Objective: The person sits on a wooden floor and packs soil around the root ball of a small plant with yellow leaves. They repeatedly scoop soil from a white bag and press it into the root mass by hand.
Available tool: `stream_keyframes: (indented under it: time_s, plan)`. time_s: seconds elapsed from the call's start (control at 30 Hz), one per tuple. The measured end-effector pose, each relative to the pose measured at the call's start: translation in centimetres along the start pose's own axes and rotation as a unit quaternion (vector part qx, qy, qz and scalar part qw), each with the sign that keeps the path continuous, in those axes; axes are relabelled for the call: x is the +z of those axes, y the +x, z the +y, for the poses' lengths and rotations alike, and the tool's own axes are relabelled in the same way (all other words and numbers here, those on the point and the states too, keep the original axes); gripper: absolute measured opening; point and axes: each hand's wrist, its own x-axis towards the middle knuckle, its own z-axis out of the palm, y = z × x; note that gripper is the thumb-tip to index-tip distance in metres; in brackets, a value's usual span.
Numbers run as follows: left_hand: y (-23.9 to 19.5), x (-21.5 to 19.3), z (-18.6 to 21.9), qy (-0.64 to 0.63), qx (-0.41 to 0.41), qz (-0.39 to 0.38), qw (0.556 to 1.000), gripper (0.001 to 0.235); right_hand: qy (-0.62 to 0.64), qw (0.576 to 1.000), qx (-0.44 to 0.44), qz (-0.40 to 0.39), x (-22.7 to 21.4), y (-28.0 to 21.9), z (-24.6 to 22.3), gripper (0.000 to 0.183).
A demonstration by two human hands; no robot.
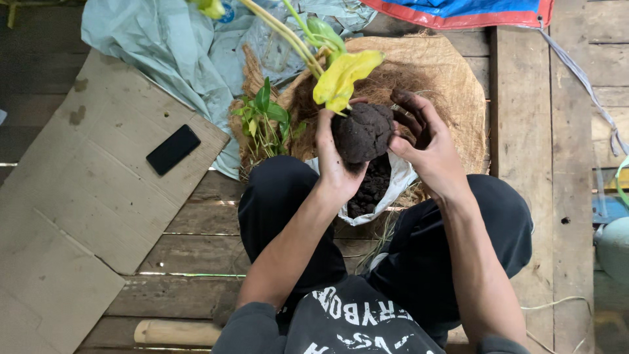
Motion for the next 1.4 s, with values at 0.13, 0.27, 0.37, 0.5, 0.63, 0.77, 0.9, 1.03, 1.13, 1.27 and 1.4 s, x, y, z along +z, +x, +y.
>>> stream_keyframes:
  time_s: [0.13, 0.27, 0.37, 0.5, 0.63, 0.77, 0.9, 1.03, 1.13, 1.27, 1.4]
  plan:
    - [0.0, 0.1, -0.3, 0.046, 0.019, 0.002, 0.999, 0.045, -0.025, 1.0, -0.003, -0.003, 0.2, -0.1, 0.0, 0.098]
    - [0.0, -0.1, -0.3, 0.049, 0.027, -0.002, 0.998, 0.043, -0.056, 0.998, 0.0, 0.003, 0.2, -0.1, 0.1, 0.097]
    - [0.0, -0.2, -0.7, 0.037, 0.021, 0.01, 0.999, 0.042, -0.026, 0.998, -0.056, -0.016, 0.1, -0.2, 0.1, 0.091]
    - [0.3, -0.2, -1.7, 0.071, 0.021, 0.065, 0.995, 0.04, -0.037, 0.994, -0.1, -0.01, 0.5, -0.5, 0.2, 0.076]
    - [0.6, -0.2, -2.1, 0.068, 0.003, 0.049, 0.996, 0.044, -0.129, 0.985, -0.108, 0.033, 0.9, -0.3, -0.1, 0.054]
    - [0.6, -0.4, -1.9, 0.068, -0.009, 0.076, 0.995, 0.045, -0.288, 0.941, -0.147, 0.1, 1.1, -0.7, -1.0, 0.032]
    - [0.4, -0.7, -1.7, 0.033, 0.029, 0.062, 0.997, 0.047, -0.403, 0.889, -0.179, 0.122, 1.8, -1.3, -1.3, 0.024]
    - [0.1, -1.1, -1.6, 0.016, 0.043, 0.022, 0.999, 0.051, -0.389, 0.891, -0.21, 0.105, 2.4, -1.5, -1.1, 0.024]
    - [0.0, -1.2, -1.5, 0.012, 0.066, -0.004, 0.998, 0.054, -0.386, 0.884, -0.247, 0.095, 2.6, -1.7, -1.2, 0.025]
    - [-0.4, -1.2, -0.9, 0.015, 0.041, -0.017, 0.999, 0.056, -0.381, 0.889, -0.239, 0.085, 2.1, -1.9, -1.5, 0.024]
    - [-0.5, -0.6, -0.8, 0.011, -0.006, -0.035, 0.999, 0.056, -0.352, 0.905, -0.215, 0.101, 1.7, -1.8, -1.8, 0.023]
